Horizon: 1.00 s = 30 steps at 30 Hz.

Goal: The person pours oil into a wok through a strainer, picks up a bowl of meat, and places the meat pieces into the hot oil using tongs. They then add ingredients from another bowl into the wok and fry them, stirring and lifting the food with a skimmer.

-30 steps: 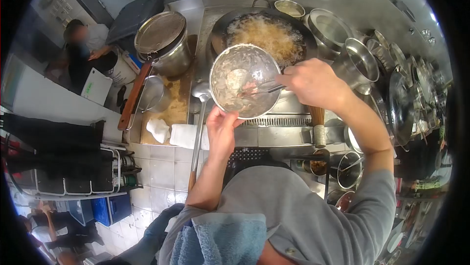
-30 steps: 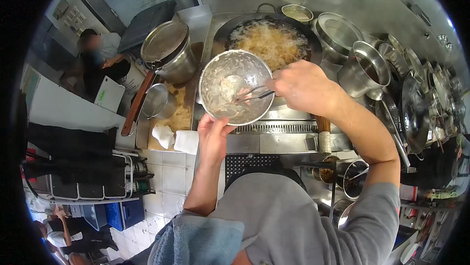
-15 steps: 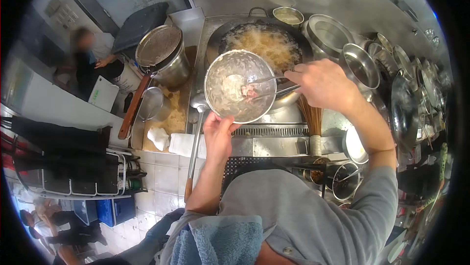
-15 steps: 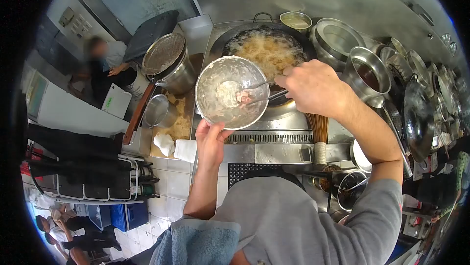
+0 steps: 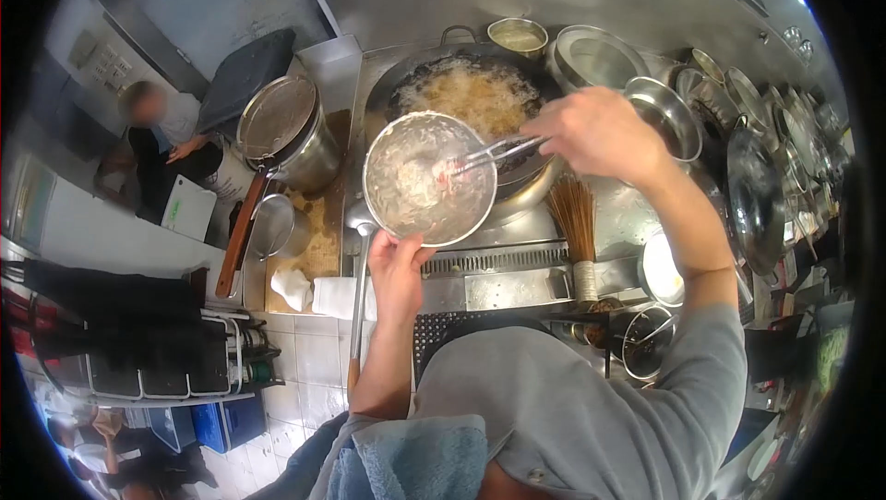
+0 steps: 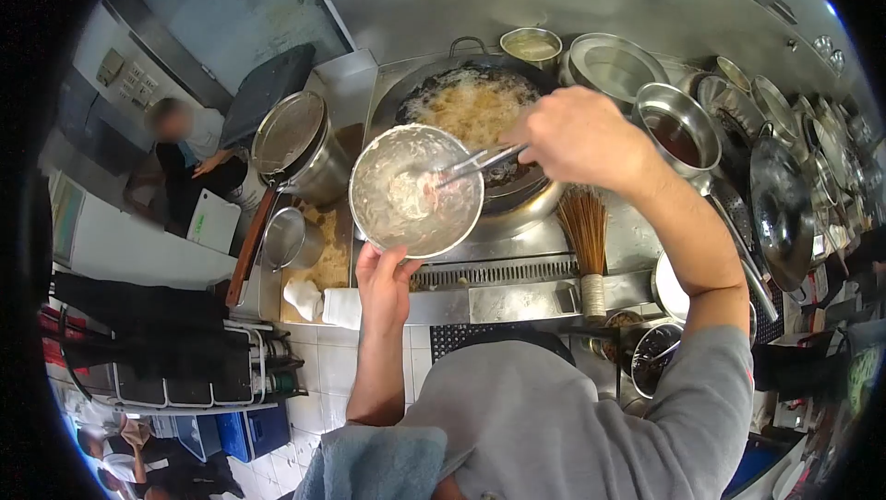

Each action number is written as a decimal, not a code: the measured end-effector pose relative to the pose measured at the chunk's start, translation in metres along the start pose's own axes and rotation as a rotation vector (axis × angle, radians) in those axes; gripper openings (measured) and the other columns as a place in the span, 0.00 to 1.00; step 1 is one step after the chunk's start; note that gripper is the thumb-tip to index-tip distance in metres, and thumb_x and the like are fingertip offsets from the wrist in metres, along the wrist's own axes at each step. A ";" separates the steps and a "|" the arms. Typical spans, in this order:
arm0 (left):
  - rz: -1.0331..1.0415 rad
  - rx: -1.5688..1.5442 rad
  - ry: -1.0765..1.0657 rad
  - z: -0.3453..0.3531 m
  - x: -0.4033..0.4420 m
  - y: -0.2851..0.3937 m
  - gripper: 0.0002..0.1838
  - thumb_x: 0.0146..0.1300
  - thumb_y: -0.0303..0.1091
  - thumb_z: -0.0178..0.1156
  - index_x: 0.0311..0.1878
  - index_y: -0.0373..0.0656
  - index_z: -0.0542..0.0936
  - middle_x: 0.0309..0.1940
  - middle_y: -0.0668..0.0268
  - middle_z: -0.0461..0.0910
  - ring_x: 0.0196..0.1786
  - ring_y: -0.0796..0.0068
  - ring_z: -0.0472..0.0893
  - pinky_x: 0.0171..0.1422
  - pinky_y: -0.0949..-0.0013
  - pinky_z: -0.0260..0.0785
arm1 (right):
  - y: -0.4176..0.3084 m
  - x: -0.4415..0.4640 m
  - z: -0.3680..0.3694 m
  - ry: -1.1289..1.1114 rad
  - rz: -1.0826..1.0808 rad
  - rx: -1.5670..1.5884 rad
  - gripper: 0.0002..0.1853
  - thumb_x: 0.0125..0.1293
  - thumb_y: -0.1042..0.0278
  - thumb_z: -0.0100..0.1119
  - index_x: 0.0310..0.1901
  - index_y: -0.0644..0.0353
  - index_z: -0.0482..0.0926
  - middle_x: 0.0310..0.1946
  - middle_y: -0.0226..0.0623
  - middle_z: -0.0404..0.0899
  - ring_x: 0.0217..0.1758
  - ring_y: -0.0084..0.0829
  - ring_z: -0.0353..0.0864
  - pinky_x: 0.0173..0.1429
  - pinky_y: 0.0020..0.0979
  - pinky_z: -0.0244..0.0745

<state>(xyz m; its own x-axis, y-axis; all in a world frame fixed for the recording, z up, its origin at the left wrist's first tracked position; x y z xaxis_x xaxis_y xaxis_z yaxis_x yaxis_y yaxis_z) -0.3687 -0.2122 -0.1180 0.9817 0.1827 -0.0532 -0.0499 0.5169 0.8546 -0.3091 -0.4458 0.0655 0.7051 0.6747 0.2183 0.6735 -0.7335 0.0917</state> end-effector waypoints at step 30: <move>-0.100 -0.013 0.020 -0.126 -0.015 0.044 0.23 0.58 0.20 0.53 0.59 0.36 0.72 0.52 0.55 0.77 0.53 0.62 0.79 0.52 0.56 0.80 | 0.080 -0.076 0.143 -0.140 0.771 0.014 0.17 0.58 0.56 0.64 0.45 0.55 0.84 0.36 0.47 0.84 0.45 0.46 0.84 0.53 0.44 0.78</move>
<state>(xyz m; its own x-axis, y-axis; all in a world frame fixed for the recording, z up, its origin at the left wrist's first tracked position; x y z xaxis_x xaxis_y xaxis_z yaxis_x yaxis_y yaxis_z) -0.4087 -0.0865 -0.1446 0.9781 0.1461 -0.1485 0.0459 0.5442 0.8377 -0.2775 -0.5441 -0.0828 0.9957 -0.0197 0.0906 -0.0153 -0.9987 -0.0488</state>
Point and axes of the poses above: each hand's wrist, its own x-axis towards the middle knuckle, its own z-axis out of the palm, y = z × x, the point moved 8 cm from there along x, towards the middle knuckle
